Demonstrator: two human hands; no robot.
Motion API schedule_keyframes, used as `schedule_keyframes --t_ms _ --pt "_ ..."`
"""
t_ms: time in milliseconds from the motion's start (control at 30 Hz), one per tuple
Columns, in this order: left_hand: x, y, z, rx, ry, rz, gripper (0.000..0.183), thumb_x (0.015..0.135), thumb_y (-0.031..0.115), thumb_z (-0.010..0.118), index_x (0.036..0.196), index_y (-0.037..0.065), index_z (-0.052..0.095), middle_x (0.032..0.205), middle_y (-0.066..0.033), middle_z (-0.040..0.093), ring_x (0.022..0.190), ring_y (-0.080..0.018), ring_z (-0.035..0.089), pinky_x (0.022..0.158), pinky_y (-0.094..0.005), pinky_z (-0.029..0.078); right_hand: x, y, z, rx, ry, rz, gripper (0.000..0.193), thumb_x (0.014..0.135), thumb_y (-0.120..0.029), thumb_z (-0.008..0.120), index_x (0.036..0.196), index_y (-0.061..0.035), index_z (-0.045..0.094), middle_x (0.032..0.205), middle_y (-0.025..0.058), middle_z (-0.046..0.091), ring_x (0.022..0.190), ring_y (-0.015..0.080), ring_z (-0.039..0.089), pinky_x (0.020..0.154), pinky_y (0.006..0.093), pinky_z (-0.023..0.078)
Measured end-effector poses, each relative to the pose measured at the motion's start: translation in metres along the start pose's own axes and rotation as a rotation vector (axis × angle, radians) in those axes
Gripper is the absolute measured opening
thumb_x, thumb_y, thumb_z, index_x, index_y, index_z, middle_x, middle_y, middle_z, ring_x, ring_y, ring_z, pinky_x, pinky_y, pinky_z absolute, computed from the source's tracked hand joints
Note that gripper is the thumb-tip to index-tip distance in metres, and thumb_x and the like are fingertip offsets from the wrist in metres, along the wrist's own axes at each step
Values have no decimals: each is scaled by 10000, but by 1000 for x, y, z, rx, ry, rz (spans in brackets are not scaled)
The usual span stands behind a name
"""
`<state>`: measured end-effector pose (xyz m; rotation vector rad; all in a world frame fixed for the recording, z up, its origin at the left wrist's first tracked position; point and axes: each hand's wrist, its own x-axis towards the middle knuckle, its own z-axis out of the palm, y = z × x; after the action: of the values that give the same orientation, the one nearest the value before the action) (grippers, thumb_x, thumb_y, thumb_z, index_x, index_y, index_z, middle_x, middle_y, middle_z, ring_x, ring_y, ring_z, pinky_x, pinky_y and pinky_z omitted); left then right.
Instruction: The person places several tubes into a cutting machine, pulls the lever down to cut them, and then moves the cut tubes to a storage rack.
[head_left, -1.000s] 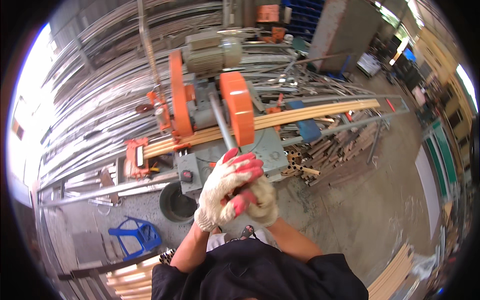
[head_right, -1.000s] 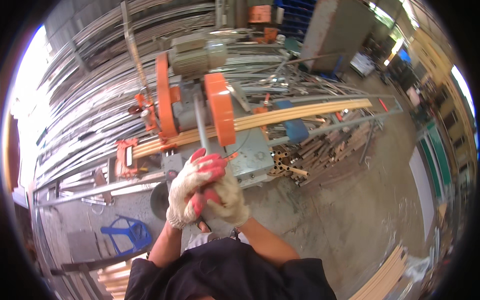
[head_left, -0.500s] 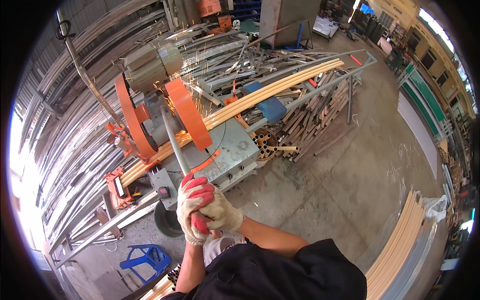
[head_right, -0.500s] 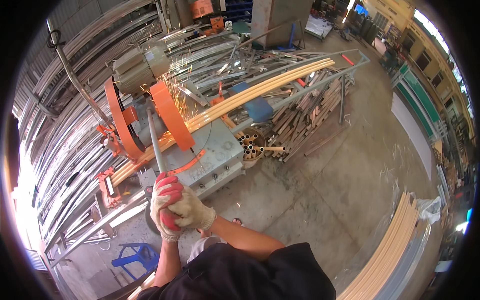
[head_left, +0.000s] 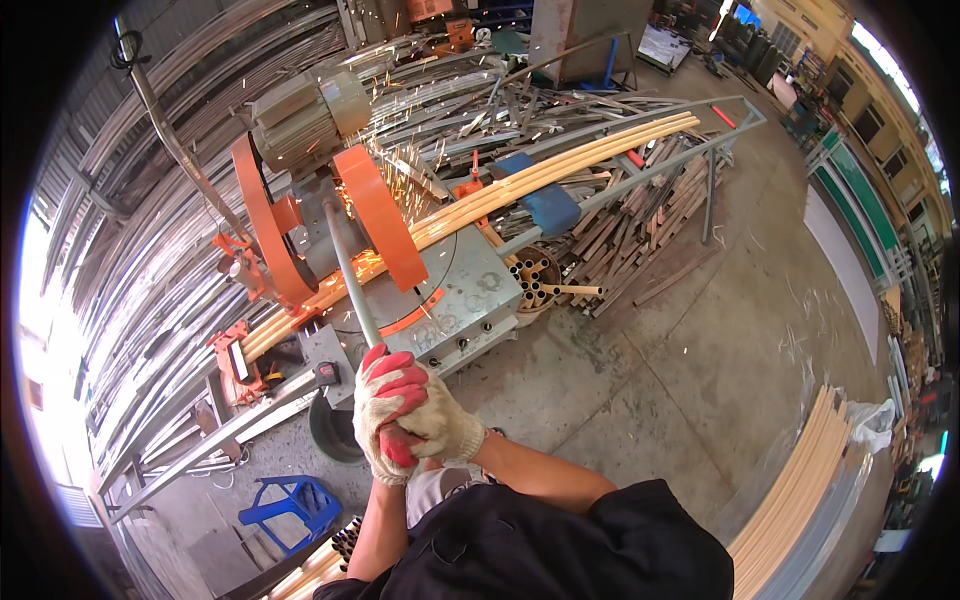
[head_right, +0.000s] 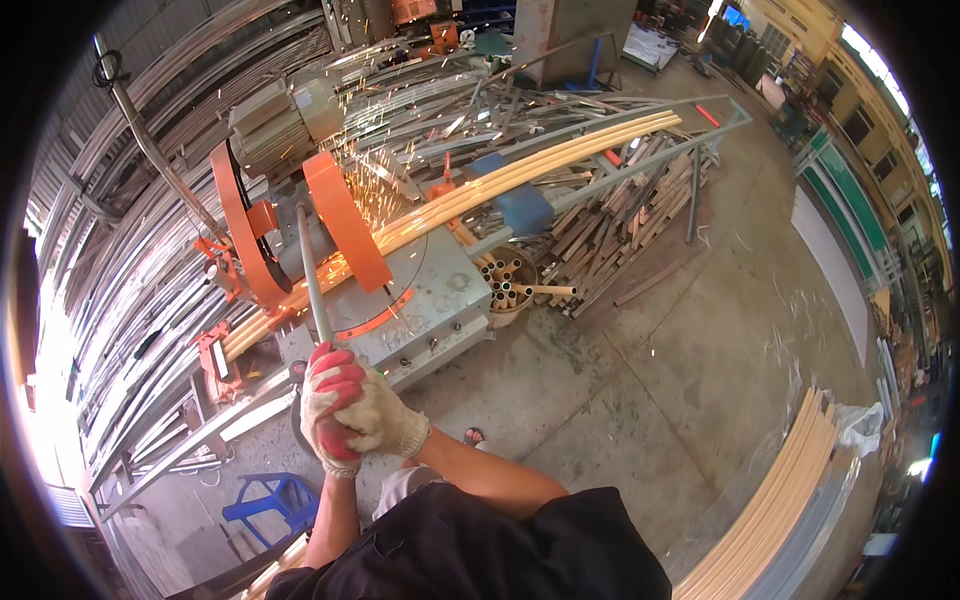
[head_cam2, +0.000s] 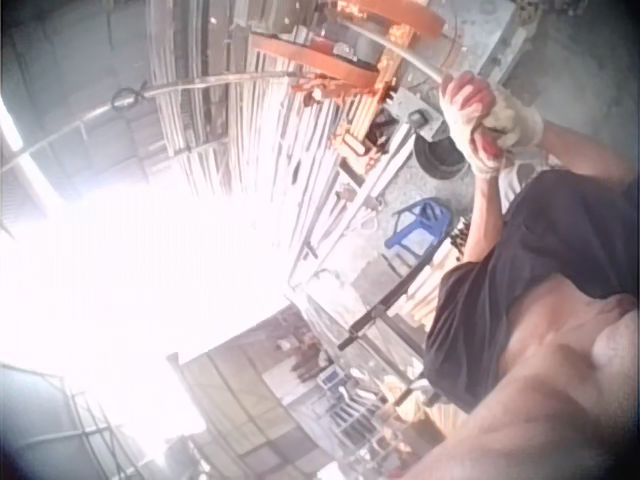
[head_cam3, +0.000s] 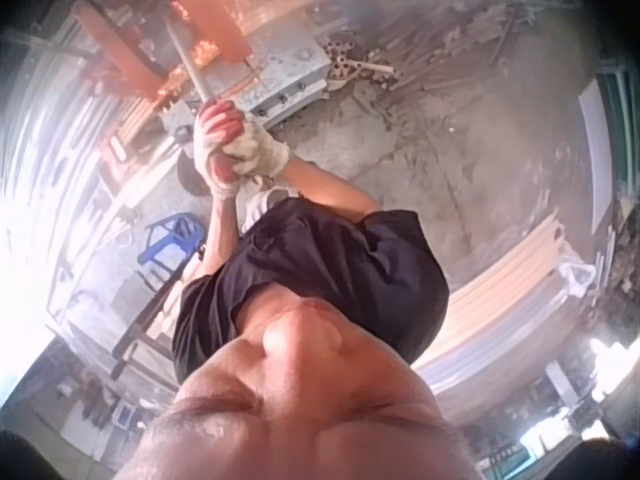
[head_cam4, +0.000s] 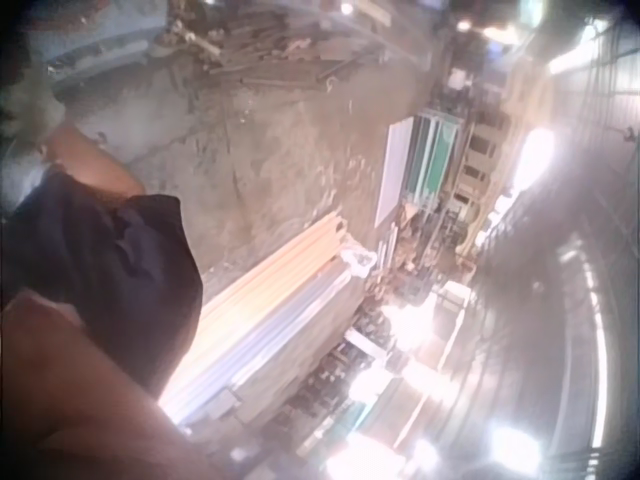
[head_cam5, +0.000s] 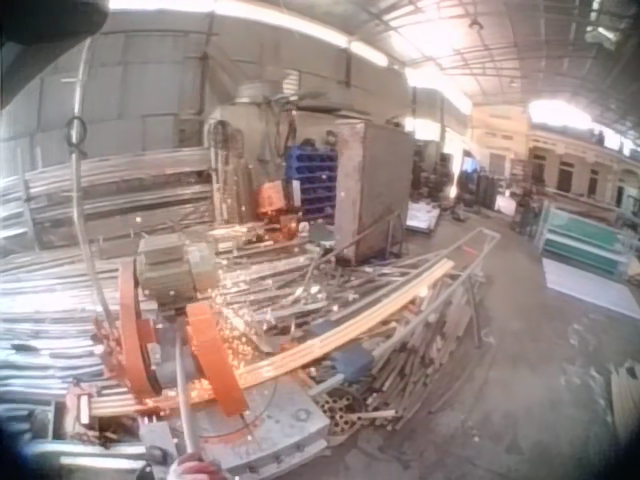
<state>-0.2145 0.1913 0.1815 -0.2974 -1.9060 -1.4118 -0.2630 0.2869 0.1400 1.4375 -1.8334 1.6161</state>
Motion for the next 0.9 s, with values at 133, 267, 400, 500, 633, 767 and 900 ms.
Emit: schedule_keyframes --t_ms 133,267,400,500,633,767,900 --pt "2 3 -1 4 -19 16 279 825 311 575 884 57 675 964 -136 701 1068 -357 644 1080 -553 383 2 -3 -3 14 -16 6 425 633 -362 669 995 -139 685 1160 113 634 1132 353 572 1024 527 393" --pt "0 0 -1 2 -39 40 244 797 270 592 874 61 692 976 -134 706 1070 -354 646 1081 -550 384 -5 1 -2 20 -41 4 424 631 -342 673 1006 -147 690 1155 109 637 1122 356 571 1015 523 398" --pt "-2 -1 0 -16 -20 43 233 771 259 602 860 69 704 977 -123 711 1084 -345 644 1084 -551 380 -5 -2 -1 31 3 9 359 601 -320 687 885 -104 653 1071 119 633 1056 379 568 978 563 408" --pt "-4 0 -1 62 -64 37 284 888 306 553 838 43 649 960 -161 686 1060 -356 628 1074 -562 374 -13 -1 1 33 -1 26 364 605 -317 688 908 -116 659 1085 116 633 1065 376 568 984 561 403" --pt "-7 -6 -2 49 -82 86 268 875 292 547 840 49 653 927 -147 691 1037 -354 641 1070 -569 382 -17 -3 0 25 -25 38 418 630 -312 684 1011 -141 675 1151 107 629 1118 366 563 1005 556 392" --pt "-8 -5 1 23 -74 104 229 863 253 551 842 52 658 923 -139 693 1036 -357 646 1070 -568 387 -25 0 0 33 -29 38 457 646 -313 683 1074 -151 674 1191 105 623 1152 359 557 1021 556 385" --pt "-19 -11 1 0 -52 39 309 807 375 589 887 99 700 951 -106 717 1062 -356 655 1074 -584 370 -29 1 1 50 -45 39 459 652 -307 685 1083 -147 672 1195 113 621 1162 360 553 1032 555 378"
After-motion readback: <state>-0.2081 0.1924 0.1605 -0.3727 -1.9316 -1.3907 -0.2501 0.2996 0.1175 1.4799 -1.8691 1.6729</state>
